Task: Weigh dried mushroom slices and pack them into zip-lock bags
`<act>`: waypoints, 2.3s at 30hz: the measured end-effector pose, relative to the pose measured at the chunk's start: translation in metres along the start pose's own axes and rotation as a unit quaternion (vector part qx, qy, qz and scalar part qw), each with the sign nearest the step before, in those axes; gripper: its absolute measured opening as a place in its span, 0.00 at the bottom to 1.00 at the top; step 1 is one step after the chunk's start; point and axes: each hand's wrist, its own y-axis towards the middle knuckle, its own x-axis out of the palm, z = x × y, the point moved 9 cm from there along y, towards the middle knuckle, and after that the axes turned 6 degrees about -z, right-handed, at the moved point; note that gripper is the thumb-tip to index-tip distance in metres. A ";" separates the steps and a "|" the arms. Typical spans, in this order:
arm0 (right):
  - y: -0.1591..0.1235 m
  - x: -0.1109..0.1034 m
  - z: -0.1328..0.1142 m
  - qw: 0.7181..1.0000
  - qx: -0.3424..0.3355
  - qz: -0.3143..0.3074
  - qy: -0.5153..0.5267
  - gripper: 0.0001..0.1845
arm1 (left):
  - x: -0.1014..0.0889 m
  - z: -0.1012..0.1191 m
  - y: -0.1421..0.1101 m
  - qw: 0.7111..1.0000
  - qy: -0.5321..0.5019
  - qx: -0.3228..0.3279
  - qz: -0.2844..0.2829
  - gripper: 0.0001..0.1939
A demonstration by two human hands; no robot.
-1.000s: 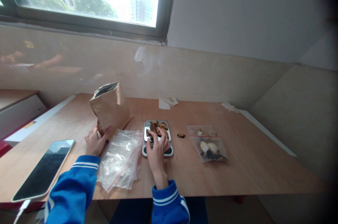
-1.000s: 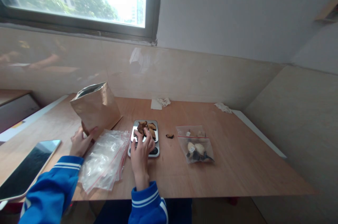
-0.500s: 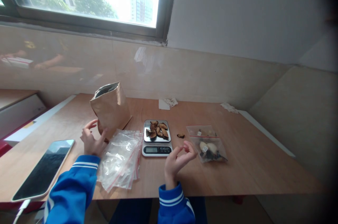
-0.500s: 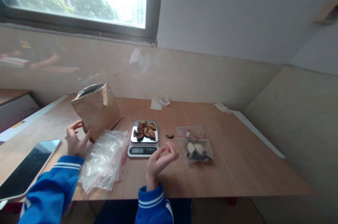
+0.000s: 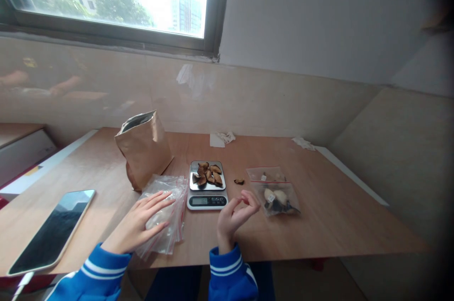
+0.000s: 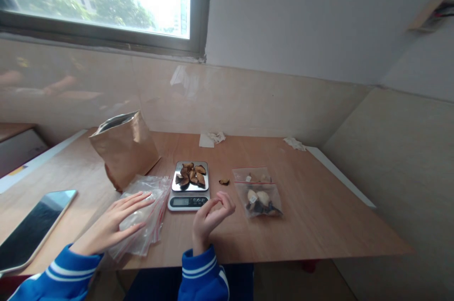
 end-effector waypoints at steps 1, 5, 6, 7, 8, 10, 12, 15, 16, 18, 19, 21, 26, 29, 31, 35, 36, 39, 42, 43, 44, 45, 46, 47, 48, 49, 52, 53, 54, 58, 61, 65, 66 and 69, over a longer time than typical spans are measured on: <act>-0.001 -0.001 -0.002 1.000 -0.005 -0.002 0.008 0.06 | 0.007 -0.003 -0.001 1.000 -0.001 -0.001 -0.009 0.25; -0.005 -0.005 -0.028 0.992 -0.100 -0.040 0.058 0.08 | 0.025 -0.020 -0.007 1.000 -0.008 -0.022 -0.004 0.22; -0.006 -0.006 -0.037 0.988 -0.125 -0.054 0.079 0.09 | 0.023 -0.022 -0.008 1.000 -0.009 -0.025 0.013 0.21; -0.006 -0.005 -0.044 0.982 -0.139 -0.074 0.102 0.09 | 0.018 -0.021 -0.008 0.999 -0.011 -0.026 0.038 0.20; -0.005 -0.002 -0.051 0.977 -0.141 -0.101 0.126 0.09 | 0.011 -0.017 -0.008 0.997 -0.014 -0.027 0.070 0.18; -0.003 0.013 -0.060 0.965 -0.108 -0.183 0.155 0.08 | -0.011 -0.006 -0.007 0.989 -0.022 -0.032 0.144 0.17; -0.004 0.032 -0.064 0.949 -0.045 -0.275 0.150 0.08 | -0.035 0.009 -0.006 0.973 -0.032 -0.041 0.224 0.15; -0.013 0.056 -0.065 0.910 0.047 -0.382 0.152 0.16 | -0.056 0.030 -0.003 0.946 -0.081 -0.054 0.309 0.17; -0.018 0.063 -0.067 0.893 0.065 -0.414 0.165 0.21 | -0.059 0.034 -0.002 0.937 -0.101 -0.063 0.327 0.18; -0.027 0.072 -0.073 0.859 0.083 -0.469 0.189 0.22 | -0.057 0.038 0.001 0.922 -0.140 -0.083 0.352 0.18; -0.031 0.075 -0.075 0.848 0.085 -0.486 0.194 0.19 | -0.055 0.039 0.002 0.916 -0.155 -0.092 0.358 0.18; -0.031 0.076 -0.074 0.848 0.089 -0.486 0.189 0.12 | -0.050 0.041 0.005 0.906 -0.176 -0.105 0.370 0.17; -0.018 0.070 -0.046 0.877 0.162 -0.417 0.175 0.09 | -0.050 0.039 -0.004 0.856 -0.230 -0.122 0.448 0.11; -0.017 0.070 -0.032 0.864 0.190 -0.426 0.187 0.13 | -0.051 0.036 -0.007 0.830 -0.239 -0.116 0.490 0.09; -0.021 0.075 -0.032 0.838 0.176 -0.469 0.215 0.16 | -0.049 0.032 -0.005 0.818 -0.232 -0.118 0.513 0.10; -0.016 0.074 -0.023 0.856 0.118 -0.464 0.196 0.20 | -0.042 0.014 0.007 0.778 -0.263 -0.143 0.553 0.14; -0.012 0.071 -0.017 0.878 0.092 -0.441 0.159 0.19 | -0.042 0.010 0.011 0.762 -0.281 -0.135 0.567 0.15; -0.008 0.067 0.003 0.921 0.009 -0.390 0.024 0.19 | -0.036 -0.001 0.024 0.722 -0.336 -0.113 0.595 0.15; -0.015 0.071 0.021 0.919 -0.033 -0.387 -0.063 0.23 | -0.023 -0.012 0.034 0.716 -0.352 -0.129 0.589 0.14; -0.018 0.073 0.026 0.916 -0.041 -0.390 -0.081 0.24 | -0.016 -0.016 0.035 0.717 -0.356 -0.135 0.584 0.14; -0.020 0.074 0.029 0.914 -0.047 -0.392 -0.097 0.25 | -0.009 -0.020 0.036 0.716 -0.364 -0.142 0.578 0.13; -0.022 0.075 0.030 0.911 -0.051 -0.393 -0.111 0.25 | -0.002 -0.024 0.036 0.714 -0.373 -0.148 0.574 0.13; -0.023 0.076 0.031 0.910 -0.053 -0.393 -0.122 0.26 | 0.004 -0.028 0.035 0.710 -0.381 -0.156 0.571 0.14; -0.024 0.076 0.031 0.910 -0.053 -0.391 -0.131 0.26 | 0.010 -0.031 0.034 0.708 -0.386 -0.162 0.569 0.14; -0.023 0.076 0.031 0.910 -0.050 -0.387 -0.138 0.25 | 0.014 -0.032 0.033 0.707 -0.389 -0.166 0.567 0.14; -0.022 0.076 0.030 0.913 -0.046 -0.380 -0.143 0.25 | 0.016 -0.033 0.033 0.709 -0.389 -0.169 0.564 0.15; -0.016 0.071 0.029 0.923 -0.030 -0.356 -0.146 0.22 | 0.020 -0.033 0.034 0.718 -0.396 -0.178 0.545 0.13; -0.015 0.070 0.028 0.925 -0.027 -0.352 -0.144 0.20 | 0.021 -0.033 0.035 0.720 -0.400 -0.182 0.537 0.12; -0.014 0.069 0.027 0.925 -0.025 -0.350 -0.142 0.19 | 0.021 -0.033 0.035 0.721 -0.403 -0.186 0.532 0.11; -0.010 0.065 0.027 0.928 -0.014 -0.346 -0.136 0.15 | 0.020 -0.034 0.031 0.720 -0.395 -0.195 0.536 0.09; -0.002 0.057 0.027 0.940 0.005 -0.322 -0.109 0.13 | 0.021 -0.036 0.030 0.724 -0.389 -0.206 0.532 0.12; 0.016 0.039 0.024 0.964 0.051 -0.262 -0.017 0.11 | 0.023 -0.037 0.030 0.735 -0.377 -0.216 0.521 0.16; 0.022 0.032 0.023 0.970 0.068 -0.235 -0.003 0.12 | 0.023 -0.037 0.030 0.737 -0.374 -0.217 0.520 0.16; 0.034 0.006 0.017 0.984 0.124 -0.125 0.016 0.16 | 0.023 -0.037 0.030 0.741 -0.370 -0.223 0.514 0.16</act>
